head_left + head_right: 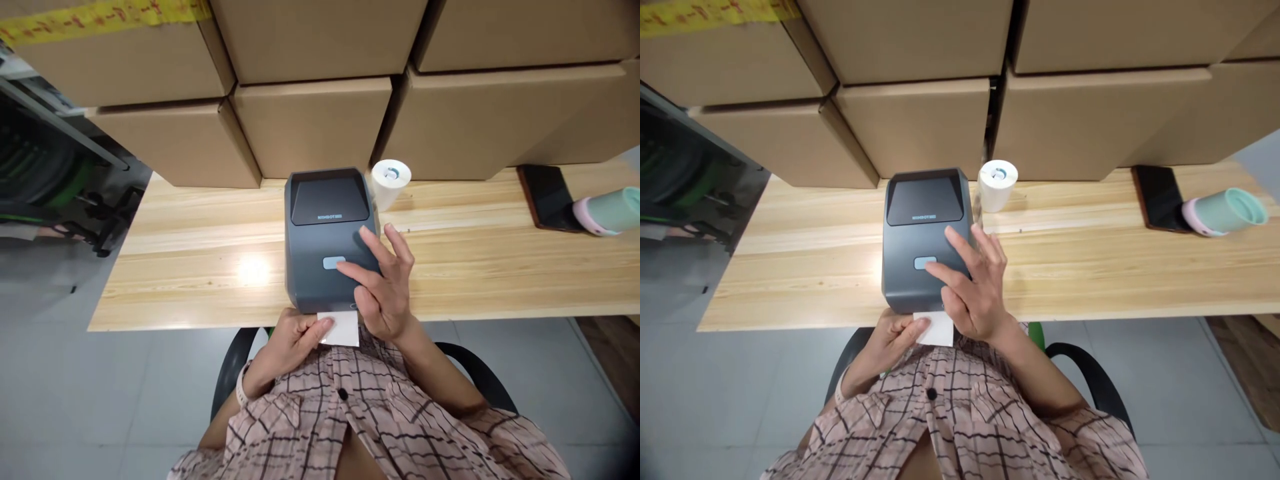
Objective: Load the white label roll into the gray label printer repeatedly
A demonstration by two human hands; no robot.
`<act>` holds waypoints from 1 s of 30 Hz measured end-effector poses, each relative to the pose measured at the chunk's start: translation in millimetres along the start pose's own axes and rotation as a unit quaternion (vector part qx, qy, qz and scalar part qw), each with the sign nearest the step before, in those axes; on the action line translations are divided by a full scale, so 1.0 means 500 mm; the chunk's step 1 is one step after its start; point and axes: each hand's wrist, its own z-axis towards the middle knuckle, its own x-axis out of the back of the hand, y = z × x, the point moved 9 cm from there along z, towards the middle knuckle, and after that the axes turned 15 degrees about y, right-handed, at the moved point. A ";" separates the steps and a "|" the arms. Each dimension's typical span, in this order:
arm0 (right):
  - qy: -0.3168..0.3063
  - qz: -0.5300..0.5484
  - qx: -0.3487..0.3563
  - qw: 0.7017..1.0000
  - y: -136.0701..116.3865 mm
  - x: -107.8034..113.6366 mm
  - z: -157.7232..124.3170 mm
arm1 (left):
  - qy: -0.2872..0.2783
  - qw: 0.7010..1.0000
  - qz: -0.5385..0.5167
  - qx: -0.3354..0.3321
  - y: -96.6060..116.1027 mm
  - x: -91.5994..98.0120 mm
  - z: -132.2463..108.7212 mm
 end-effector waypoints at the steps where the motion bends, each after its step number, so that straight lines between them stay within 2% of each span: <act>1: -0.025 0.000 0.008 1.000 -0.001 0.000 0.003 | 0.013 1.000 0.005 -0.028 0.009 0.010 -0.001; 2: -0.049 -0.003 0.009 0.999 0.000 0.001 0.007 | 0.042 0.997 0.008 -0.056 0.018 0.025 -0.002; 4: -0.088 -0.017 0.001 0.996 0.001 0.001 0.017 | 0.155 0.982 -0.004 -0.111 0.035 0.074 -0.006; 7: -0.120 -0.035 0.011 0.992 -0.011 -0.003 0.039 | 0.372 0.910 -0.041 -0.179 0.049 0.158 -0.030; 9: -0.133 -0.036 0.034 0.990 -0.023 -0.011 0.053 | 0.443 0.871 -0.036 -0.211 0.049 0.175 -0.038; 11: -0.149 -0.035 0.046 0.987 -0.024 -0.022 0.059 | 0.446 0.867 -0.019 -0.220 0.042 0.162 -0.025; 14: -0.150 -0.014 0.031 0.988 -0.007 -0.030 0.043 | 0.401 0.893 -0.037 -0.198 0.017 0.125 0.000; 19: -0.041 0.066 -0.047 0.996 0.040 -0.003 -0.044 | 0.340 0.926 -0.048 -0.160 -0.013 0.091 0.000; 21: -0.031 0.084 -0.095 0.991 0.054 -0.002 -0.083 | 0.328 0.931 -0.038 -0.159 -0.012 0.089 -0.006; 24: -0.036 0.114 -0.140 0.983 0.055 -0.007 -0.110 | 0.338 0.924 -0.007 -0.180 0.006 0.093 -0.011; 27: -0.032 0.133 -0.143 0.980 0.047 -0.006 -0.106 | 0.364 0.911 0.005 -0.195 0.015 0.092 -0.012; 30: -0.039 0.141 -0.147 0.978 0.047 -0.001 -0.097 | 0.365 0.912 -0.008 -0.188 0.014 0.084 -0.012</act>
